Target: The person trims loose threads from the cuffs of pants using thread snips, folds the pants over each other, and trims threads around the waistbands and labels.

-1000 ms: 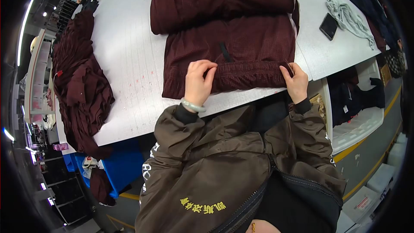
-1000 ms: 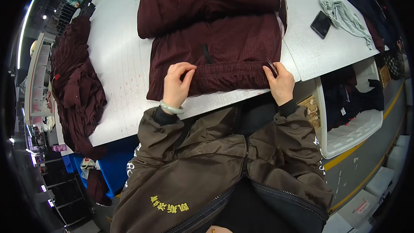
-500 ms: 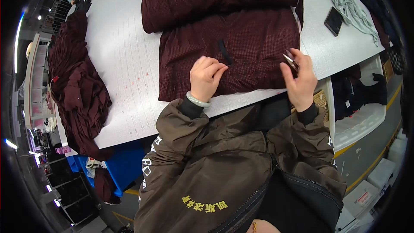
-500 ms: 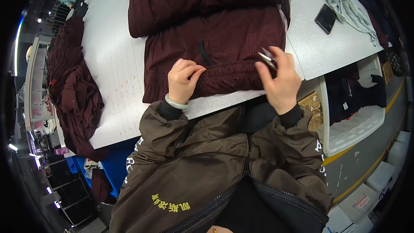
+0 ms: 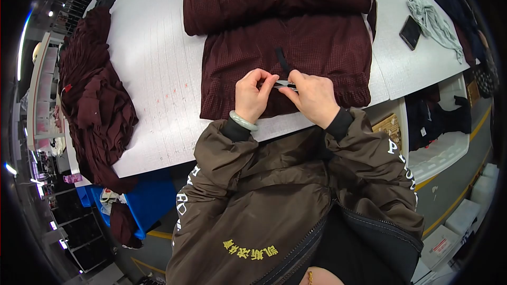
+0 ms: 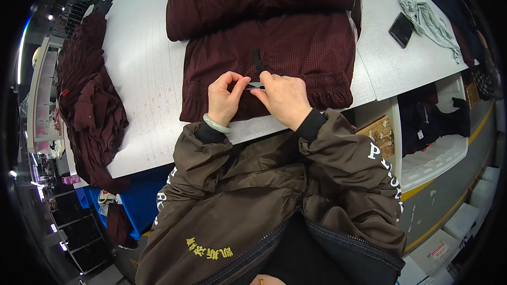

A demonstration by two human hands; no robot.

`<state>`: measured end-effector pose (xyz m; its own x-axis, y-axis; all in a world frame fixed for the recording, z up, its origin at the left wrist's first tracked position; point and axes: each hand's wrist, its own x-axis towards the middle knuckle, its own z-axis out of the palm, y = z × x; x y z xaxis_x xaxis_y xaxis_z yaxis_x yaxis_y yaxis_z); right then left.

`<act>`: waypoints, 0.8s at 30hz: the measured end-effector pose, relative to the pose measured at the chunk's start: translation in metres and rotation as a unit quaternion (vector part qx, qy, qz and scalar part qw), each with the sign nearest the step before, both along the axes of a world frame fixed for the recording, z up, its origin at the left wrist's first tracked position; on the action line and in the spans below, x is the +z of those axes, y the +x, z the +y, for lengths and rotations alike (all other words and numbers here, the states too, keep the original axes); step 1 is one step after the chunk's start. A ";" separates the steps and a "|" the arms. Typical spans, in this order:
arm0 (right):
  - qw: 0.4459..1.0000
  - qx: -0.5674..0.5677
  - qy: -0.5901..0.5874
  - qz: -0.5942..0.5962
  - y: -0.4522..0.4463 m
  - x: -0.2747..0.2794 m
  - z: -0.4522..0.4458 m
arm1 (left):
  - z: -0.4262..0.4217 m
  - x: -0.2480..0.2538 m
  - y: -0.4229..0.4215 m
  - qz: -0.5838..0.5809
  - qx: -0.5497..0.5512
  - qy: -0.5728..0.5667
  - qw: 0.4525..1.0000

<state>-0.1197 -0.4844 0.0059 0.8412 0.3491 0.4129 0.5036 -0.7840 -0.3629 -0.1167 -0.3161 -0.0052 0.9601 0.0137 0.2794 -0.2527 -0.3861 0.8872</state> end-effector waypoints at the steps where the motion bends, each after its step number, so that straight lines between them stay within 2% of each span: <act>1: 1.000 0.003 -0.008 -0.008 0.000 0.001 0.002 | 0.001 0.000 -0.001 -0.012 0.000 0.014 1.000; 3: 0.985 0.057 0.039 0.159 -0.004 0.017 -0.005 | 0.012 0.000 -0.003 0.085 -0.001 -0.111 0.990; 4: 0.985 0.058 0.038 0.156 -0.004 0.025 -0.014 | 0.018 0.021 -0.005 0.121 0.023 -0.285 0.950; 5: 0.933 0.058 0.263 0.238 -0.007 0.031 -0.029 | 0.039 0.028 -0.003 0.066 -0.028 -0.363 0.929; 6: 0.825 0.056 0.471 0.308 -0.011 0.037 -0.048 | 0.067 0.034 -0.003 0.012 -0.077 -0.437 0.896; 8: 0.874 -0.062 0.427 0.223 -0.014 0.051 -0.092 | 0.118 0.037 -0.010 0.001 0.008 -0.279 0.960; 9: 0.875 -0.060 0.426 0.221 -0.012 0.042 -0.107 | 0.120 0.036 -0.014 -0.002 0.008 -0.281 0.960; 10: 0.925 -0.142 0.292 0.196 -0.013 0.024 -0.119 | 0.121 0.036 -0.019 0.033 0.054 -0.057 0.996; 11: 0.950 -0.221 0.152 0.163 -0.016 0.015 -0.128 | 0.121 0.036 -0.022 0.061 0.093 0.170 0.979; 13: 0.949 -0.187 0.193 0.163 -0.028 0.019 -0.138 | 0.119 0.025 -0.031 0.181 0.047 0.130 0.974; 14: 0.948 -0.144 0.232 0.165 -0.034 0.021 -0.142 | 0.122 0.027 -0.037 0.177 0.045 0.129 0.975; 16: 0.934 -0.058 0.306 0.173 -0.050 0.024 -0.148 | 0.141 0.030 -0.054 -0.003 -0.093 -0.056 0.994; 18: 0.940 -0.067 0.289 0.171 -0.072 0.006 -0.153 | 0.161 0.031 -0.073 -0.048 -0.129 0.080 0.987; 19: 0.944 -0.074 0.273 0.168 -0.085 -0.009 -0.155 | 0.164 0.024 -0.086 -0.046 -0.132 0.078 0.987; 21: 0.950 -0.089 0.250 0.162 -0.107 -0.024 -0.156 | 0.168 0.006 -0.108 0.032 -0.098 0.175 0.979; 22: 0.952 -0.095 0.244 0.159 -0.115 -0.026 -0.155 | 0.160 0.012 -0.113 0.030 -0.103 0.176 0.979; 24: 0.941 -0.150 0.271 0.140 -0.126 -0.023 -0.141 | 0.130 0.026 -0.128 0.009 -0.032 0.204 0.978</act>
